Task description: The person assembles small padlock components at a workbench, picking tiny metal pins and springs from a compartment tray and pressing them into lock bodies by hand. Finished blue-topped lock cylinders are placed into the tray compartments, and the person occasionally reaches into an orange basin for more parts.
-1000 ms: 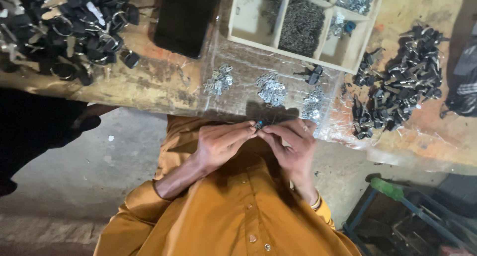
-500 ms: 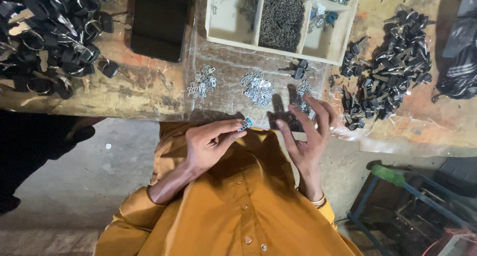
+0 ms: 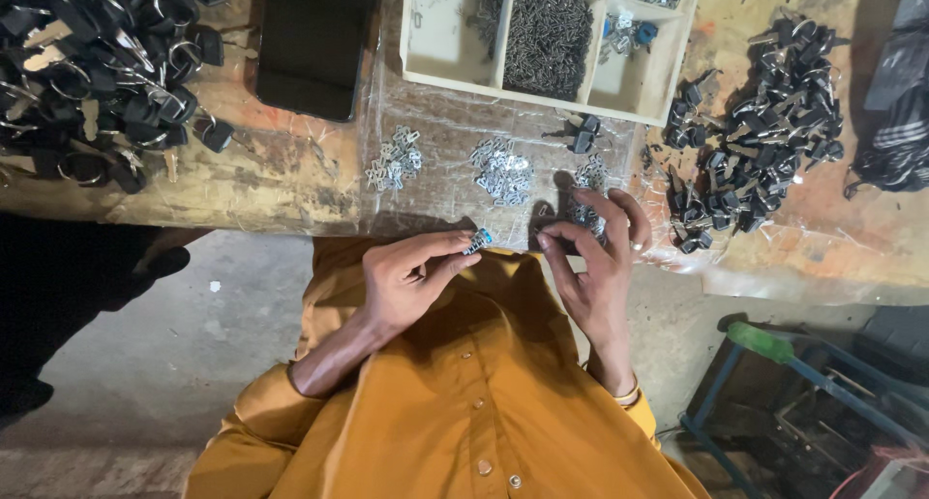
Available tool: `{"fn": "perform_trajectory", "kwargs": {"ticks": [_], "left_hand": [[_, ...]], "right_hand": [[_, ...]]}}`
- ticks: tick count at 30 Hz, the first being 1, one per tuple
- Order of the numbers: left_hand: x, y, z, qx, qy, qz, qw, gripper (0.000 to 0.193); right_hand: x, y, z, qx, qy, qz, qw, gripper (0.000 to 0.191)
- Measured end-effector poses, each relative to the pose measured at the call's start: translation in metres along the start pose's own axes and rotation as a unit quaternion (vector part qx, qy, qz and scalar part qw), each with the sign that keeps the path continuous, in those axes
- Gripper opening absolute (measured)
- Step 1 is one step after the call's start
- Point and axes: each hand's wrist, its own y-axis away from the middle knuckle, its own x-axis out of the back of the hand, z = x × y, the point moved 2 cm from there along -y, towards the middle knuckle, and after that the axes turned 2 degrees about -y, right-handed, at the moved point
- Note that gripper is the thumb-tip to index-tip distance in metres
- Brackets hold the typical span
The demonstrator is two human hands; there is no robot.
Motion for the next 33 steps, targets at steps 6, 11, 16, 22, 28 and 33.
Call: {"fn": "perform_trajectory", "kwargs": {"ticks": [6, 11, 16, 22, 28, 33], "left_hand": [[0.0, -0.001, 0.0, 0.012, 0.005, 0.0, 1.0, 0.018], [0.0, -0.003, 0.001, 0.005, -0.001, 0.001, 1.0, 0.018], [0.0, -0.003, 0.003, 0.014, 0.022, 0.0, 1.0, 0.019], [0.0, -0.003, 0.003, 0.001, -0.006, 0.002, 1.0, 0.021], [0.001, -0.002, 0.002, 0.02, -0.004, -0.006, 1.0, 0.024], [0.003, -0.001, 0.003, -0.032, -0.037, -0.006, 0.999, 0.025]], "right_hand": [[-0.006, 0.012, 0.007, 0.032, 0.003, 0.047, 0.998, 0.031], [-0.008, 0.017, 0.004, 0.136, 0.056, 0.049, 0.988, 0.029], [0.0, 0.021, -0.007, 0.116, -0.052, -0.028, 0.992, 0.025], [-0.021, 0.01, -0.024, 0.033, -0.169, 0.009, 0.985, 0.02], [-0.031, 0.006, -0.031, 0.004, -0.227, 0.027, 0.974, 0.018], [-0.041, 0.003, -0.034, -0.114, -0.324, 0.015, 0.939, 0.021]]}}
